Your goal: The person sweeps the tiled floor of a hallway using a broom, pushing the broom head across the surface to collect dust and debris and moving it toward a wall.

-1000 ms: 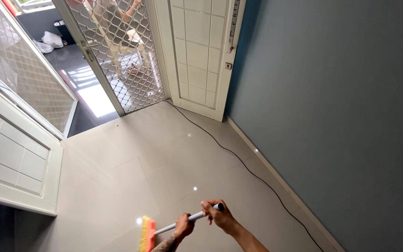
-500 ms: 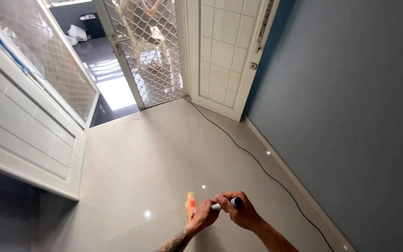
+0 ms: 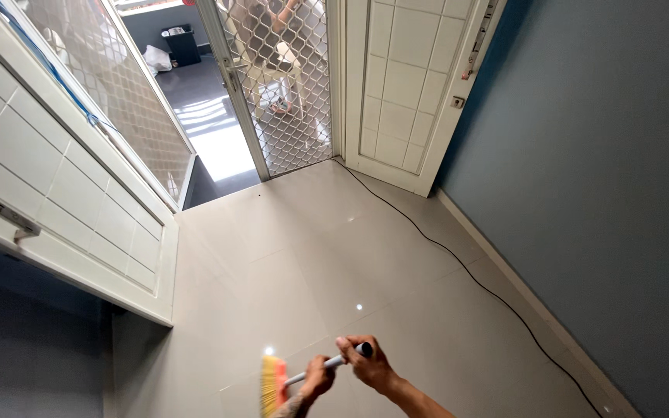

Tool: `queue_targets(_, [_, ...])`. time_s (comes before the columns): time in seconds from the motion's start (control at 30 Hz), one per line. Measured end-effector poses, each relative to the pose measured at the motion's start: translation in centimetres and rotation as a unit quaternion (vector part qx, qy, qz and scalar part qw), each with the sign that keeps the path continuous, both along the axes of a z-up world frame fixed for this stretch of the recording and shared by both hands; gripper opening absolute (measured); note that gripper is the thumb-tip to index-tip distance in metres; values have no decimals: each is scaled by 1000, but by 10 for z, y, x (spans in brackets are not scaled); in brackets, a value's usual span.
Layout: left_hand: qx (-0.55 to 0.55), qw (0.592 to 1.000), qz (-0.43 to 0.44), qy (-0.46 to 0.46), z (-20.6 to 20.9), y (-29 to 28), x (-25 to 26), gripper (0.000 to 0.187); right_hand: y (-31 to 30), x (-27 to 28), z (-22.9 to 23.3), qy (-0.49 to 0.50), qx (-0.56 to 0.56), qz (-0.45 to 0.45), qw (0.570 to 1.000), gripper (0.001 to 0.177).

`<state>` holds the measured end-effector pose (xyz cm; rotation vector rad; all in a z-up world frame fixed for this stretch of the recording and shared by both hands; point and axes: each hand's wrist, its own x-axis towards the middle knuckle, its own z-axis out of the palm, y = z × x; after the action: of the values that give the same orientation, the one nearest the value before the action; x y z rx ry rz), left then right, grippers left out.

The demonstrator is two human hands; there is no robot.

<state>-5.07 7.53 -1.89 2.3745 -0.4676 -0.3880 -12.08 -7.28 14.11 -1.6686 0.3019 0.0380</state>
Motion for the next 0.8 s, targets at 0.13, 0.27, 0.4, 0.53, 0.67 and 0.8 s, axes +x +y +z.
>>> queue_targets(0.13, [-231,950,-140,157,12,-45,-2,30,6,-4,34,-34,-102,-30,994,43])
queue_targets(0.27, [-443,788,-222,365,15,-32,7,37,52,5,72,-83,-154,13,985,49])
queue_targets(0.4, [-312,902,-189,232,20,-8,10,31,79,4,108,-78,-126,36,988,54])
queue_targets(0.53, [-88,988,-70,110,37,40,12,23,81,4,119,-46,-66,31,996,50])
queue_targets(0.67, [56,995,61,61,30,97,19,24,89,18,76,-10,115,18,993,48])
queue_targets(0.8, [133,984,85,88,17,157,24,20,129,31,5,-9,139,31,990,45])
